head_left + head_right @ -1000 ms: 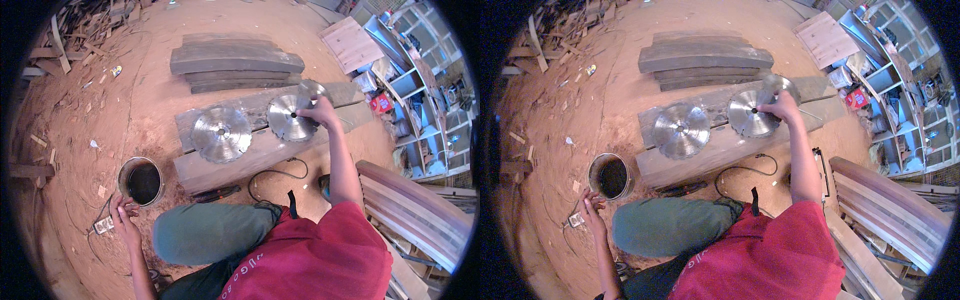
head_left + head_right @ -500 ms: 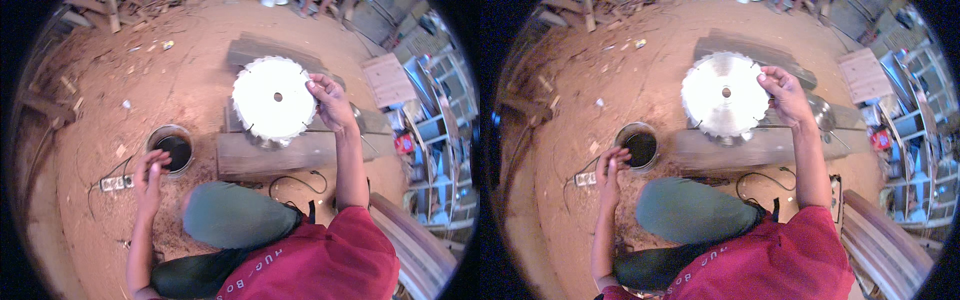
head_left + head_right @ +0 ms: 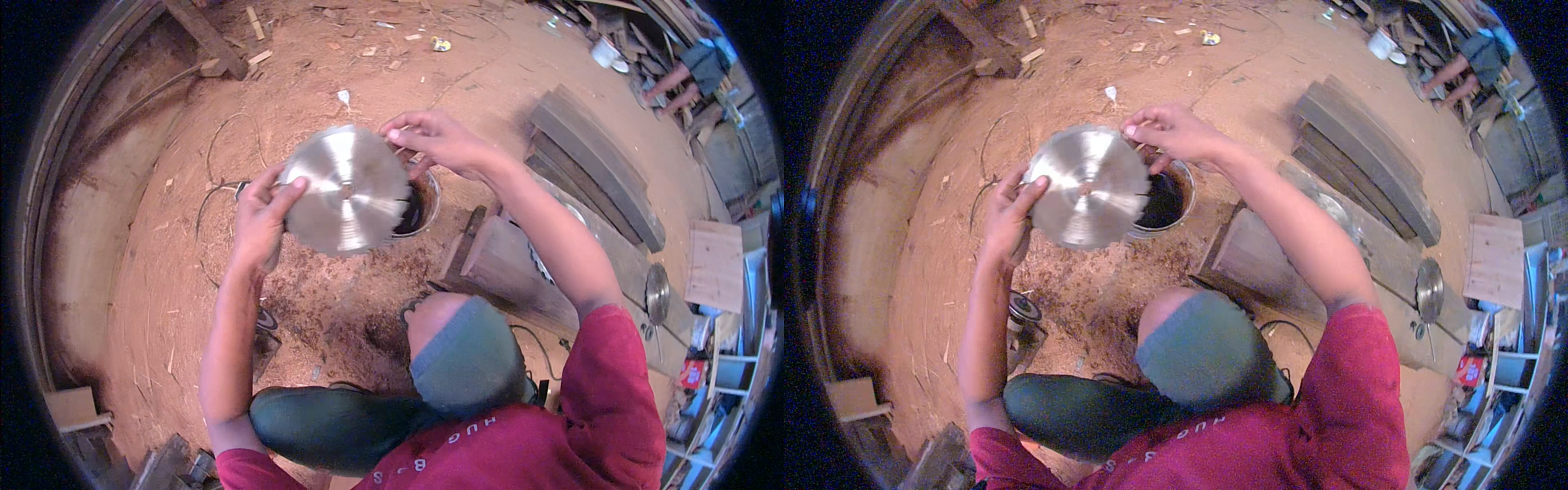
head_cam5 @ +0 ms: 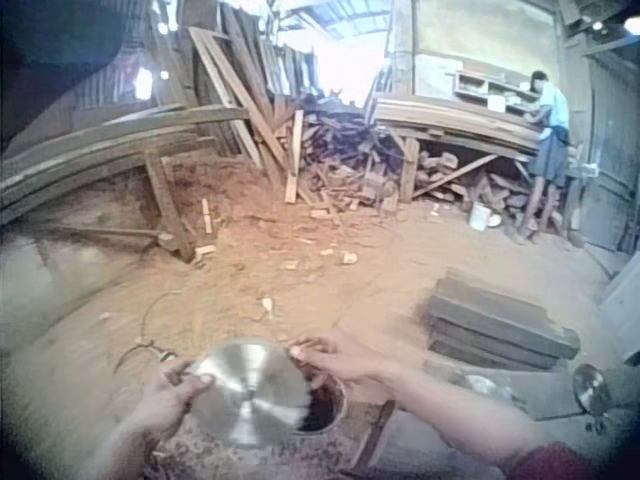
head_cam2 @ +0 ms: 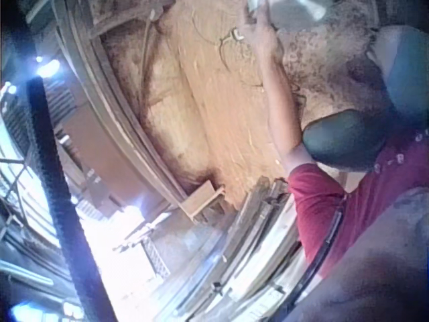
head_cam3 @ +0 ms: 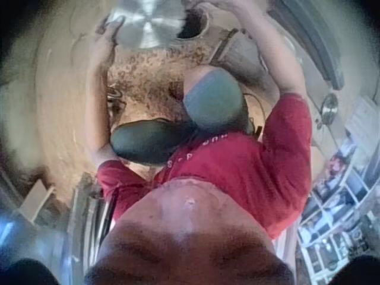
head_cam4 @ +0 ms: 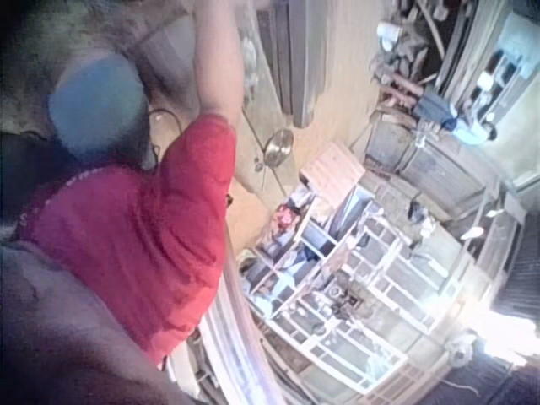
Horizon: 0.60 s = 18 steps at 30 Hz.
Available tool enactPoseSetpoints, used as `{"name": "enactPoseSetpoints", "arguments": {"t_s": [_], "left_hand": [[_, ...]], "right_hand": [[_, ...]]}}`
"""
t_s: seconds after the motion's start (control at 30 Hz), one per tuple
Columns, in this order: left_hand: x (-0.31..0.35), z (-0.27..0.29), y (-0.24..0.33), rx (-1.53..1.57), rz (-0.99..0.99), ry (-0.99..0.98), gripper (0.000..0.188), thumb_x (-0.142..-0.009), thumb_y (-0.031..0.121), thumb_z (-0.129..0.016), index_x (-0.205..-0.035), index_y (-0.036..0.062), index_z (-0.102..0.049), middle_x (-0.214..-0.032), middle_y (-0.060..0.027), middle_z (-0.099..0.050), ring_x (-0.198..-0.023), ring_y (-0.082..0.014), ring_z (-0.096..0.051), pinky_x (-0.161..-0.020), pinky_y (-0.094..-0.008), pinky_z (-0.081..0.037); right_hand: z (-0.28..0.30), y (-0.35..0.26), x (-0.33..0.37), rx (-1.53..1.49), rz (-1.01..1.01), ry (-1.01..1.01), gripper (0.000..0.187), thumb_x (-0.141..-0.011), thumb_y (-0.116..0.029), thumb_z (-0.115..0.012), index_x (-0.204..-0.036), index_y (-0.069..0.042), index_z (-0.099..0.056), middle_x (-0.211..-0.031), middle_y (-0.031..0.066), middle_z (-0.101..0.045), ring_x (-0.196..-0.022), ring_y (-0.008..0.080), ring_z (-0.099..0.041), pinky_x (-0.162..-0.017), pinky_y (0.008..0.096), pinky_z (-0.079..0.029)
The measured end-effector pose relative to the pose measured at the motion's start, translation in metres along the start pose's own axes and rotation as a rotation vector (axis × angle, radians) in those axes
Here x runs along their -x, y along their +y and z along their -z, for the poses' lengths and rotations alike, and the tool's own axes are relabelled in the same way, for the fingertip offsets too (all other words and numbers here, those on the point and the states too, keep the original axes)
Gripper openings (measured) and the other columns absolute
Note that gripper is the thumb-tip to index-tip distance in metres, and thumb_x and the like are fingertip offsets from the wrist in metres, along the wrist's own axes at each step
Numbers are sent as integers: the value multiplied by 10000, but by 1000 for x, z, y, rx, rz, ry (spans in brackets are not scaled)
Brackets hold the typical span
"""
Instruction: The person handles and wipes circular saw blades, applies a liquid from a bucket to a blade, and then installs a blade onto a circular saw by tightening a screw with a tool.
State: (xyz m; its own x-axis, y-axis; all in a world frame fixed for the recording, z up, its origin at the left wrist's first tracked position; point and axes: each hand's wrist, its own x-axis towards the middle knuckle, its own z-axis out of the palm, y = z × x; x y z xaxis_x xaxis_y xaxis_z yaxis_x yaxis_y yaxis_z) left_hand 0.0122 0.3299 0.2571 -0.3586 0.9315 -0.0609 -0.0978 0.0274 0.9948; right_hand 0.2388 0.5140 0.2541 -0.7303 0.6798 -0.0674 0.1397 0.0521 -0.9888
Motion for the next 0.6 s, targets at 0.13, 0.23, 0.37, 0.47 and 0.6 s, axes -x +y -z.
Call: {"name": "enactPoseSetpoints", "arguments": {"t_s": [0.13,0.23,0.37,0.47,0.6], "left_hand": [[12,59,-20,-120,68,193,351,-899,138,-658,-1222,39,-565,-955,-97,-681,-793,-152,-664,-701,-289,-530],[24,65,-37,-119,69,236,371,-864,44,-602,-1219,61,-498,-959,-95,-663,-772,-151,-649,-624,-278,-514],[27,52,-53,-235,82,260,464,-823,14,-572,-1277,52,-483,-937,-81,-651,-744,-141,-632,-629,-271,-509],[34,61,-62,-159,290,304,507,-830,49,-555,-1331,17,-485,-906,-77,-654,-732,-132,-621,-635,-252,-496],[32,41,-65,-98,376,257,329,-912,186,-572,-1173,-5,-630,-870,-62,-665,-786,-137,-602,-723,-276,-471]], "right_hand": [[-10,88,-75,568,-406,-406,229,-936,-250,-606,-1005,-40,-665,-833,40,-656,-700,124,-624,-579,283,-540],[-25,169,-95,761,-542,-536,207,-932,-225,-583,-981,-48,-679,-829,30,-660,-717,135,-629,-587,294,-549],[-24,264,-125,1121,-380,-648,229,-876,-195,-589,-960,-21,-712,-926,131,-713,-821,255,-684,-684,392,-568],[-53,276,-132,1360,-141,-698,243,-839,-171,-578,-932,-4,-727,-990,180,-716,-898,319,-689,-746,433,-562],[-45,277,-118,1227,-344,-764,214,-833,-181,-579,-877,-14,-704,-875,147,-675,-776,283,-649,-671,404,-537]]}}
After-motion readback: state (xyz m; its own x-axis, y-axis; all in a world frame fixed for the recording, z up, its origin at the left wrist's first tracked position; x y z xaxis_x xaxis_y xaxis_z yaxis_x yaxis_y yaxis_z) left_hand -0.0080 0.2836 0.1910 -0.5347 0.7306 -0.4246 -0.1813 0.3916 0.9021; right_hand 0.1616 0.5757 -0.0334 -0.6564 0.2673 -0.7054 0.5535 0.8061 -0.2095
